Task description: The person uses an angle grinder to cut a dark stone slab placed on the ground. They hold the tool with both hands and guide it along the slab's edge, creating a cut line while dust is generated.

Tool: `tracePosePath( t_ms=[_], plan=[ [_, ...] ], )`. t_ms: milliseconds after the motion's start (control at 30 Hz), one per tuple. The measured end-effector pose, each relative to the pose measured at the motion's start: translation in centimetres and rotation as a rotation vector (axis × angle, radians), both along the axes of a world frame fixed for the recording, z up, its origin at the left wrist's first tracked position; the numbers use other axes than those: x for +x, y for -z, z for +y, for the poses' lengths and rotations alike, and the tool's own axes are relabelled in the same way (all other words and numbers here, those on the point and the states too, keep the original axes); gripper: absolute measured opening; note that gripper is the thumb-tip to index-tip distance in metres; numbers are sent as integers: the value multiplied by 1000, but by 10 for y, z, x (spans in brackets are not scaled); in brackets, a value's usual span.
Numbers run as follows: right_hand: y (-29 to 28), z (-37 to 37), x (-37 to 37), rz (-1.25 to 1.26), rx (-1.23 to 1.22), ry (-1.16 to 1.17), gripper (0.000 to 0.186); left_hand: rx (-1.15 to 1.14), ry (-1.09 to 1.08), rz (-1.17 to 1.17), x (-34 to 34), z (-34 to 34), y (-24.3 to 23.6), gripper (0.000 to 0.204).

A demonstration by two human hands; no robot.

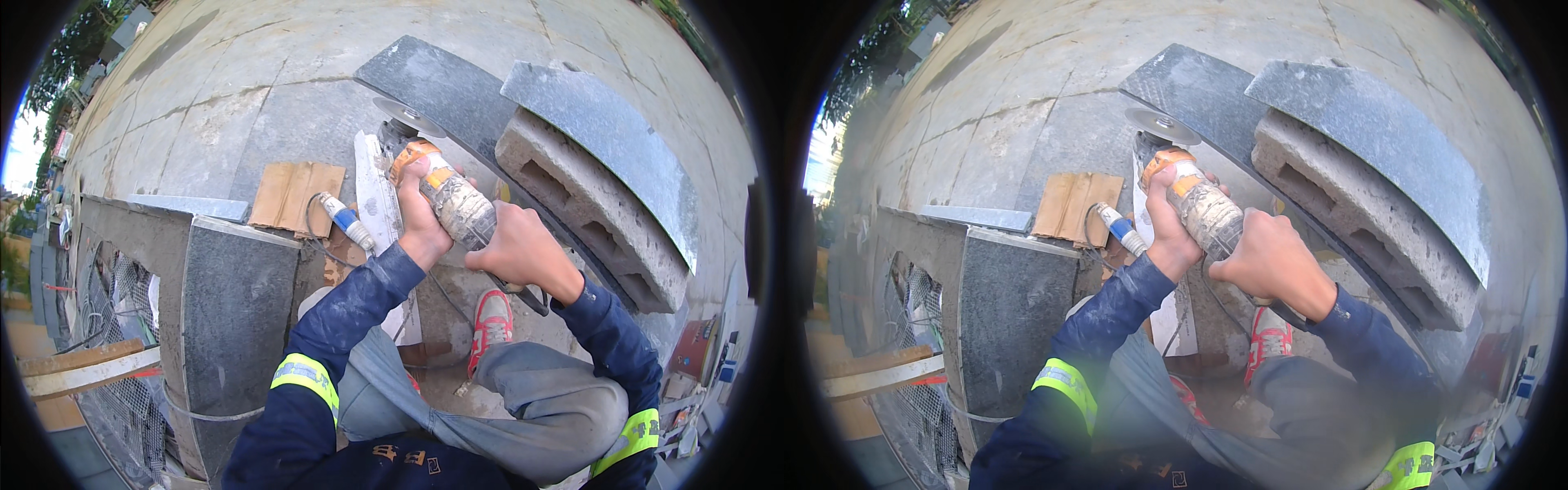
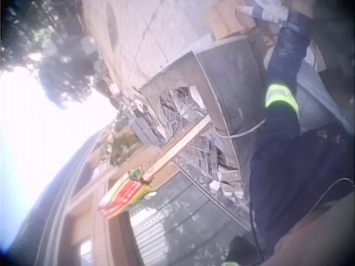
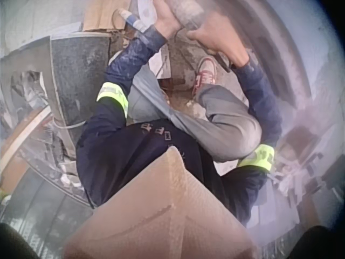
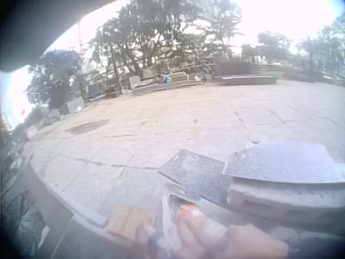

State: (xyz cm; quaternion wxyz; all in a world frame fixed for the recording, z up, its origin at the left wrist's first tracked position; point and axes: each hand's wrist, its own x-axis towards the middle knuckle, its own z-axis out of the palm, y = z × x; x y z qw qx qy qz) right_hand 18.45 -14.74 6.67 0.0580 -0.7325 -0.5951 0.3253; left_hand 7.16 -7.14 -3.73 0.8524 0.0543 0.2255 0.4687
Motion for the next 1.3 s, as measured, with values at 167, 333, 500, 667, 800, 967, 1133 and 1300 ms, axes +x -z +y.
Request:
tracePosePath(
  t_ms=[167, 333, 500, 667, 800, 967, 1133, 1300],
  plan=[
    [-1, -4, 2, -6, 21, -6, 52, -25, 11, -13, 2, -5, -1, 51],
    [-1, 5, 1, 29, 37, -19, 50, -4, 2, -3, 1, 4, 0, 50],
    [8, 20, 1, 27, 25, -50, 51, 10, -12, 4, -3, 18, 1, 49],
    [9, 36, -5, 6, 29, -70, 52, -7, 6, -5, -7, 35, 7, 49],
    [17, 47, -5, 28, 12, -50, 51, -18, 14, -4, -10, 46, 9, 48],
    [13, 53, -10, 32, -20, -41, 51, -41, -2, -11, -10, 52, 12, 49],
    [13, 45, -8, 24, -3, -53, 52, -65, -11, -33, -10, 44, 11, 48],
    [7, 31, -7, 11, 10, -63, 51, -52, 19, -65, -9, 29, 1, 47]
  ],
)
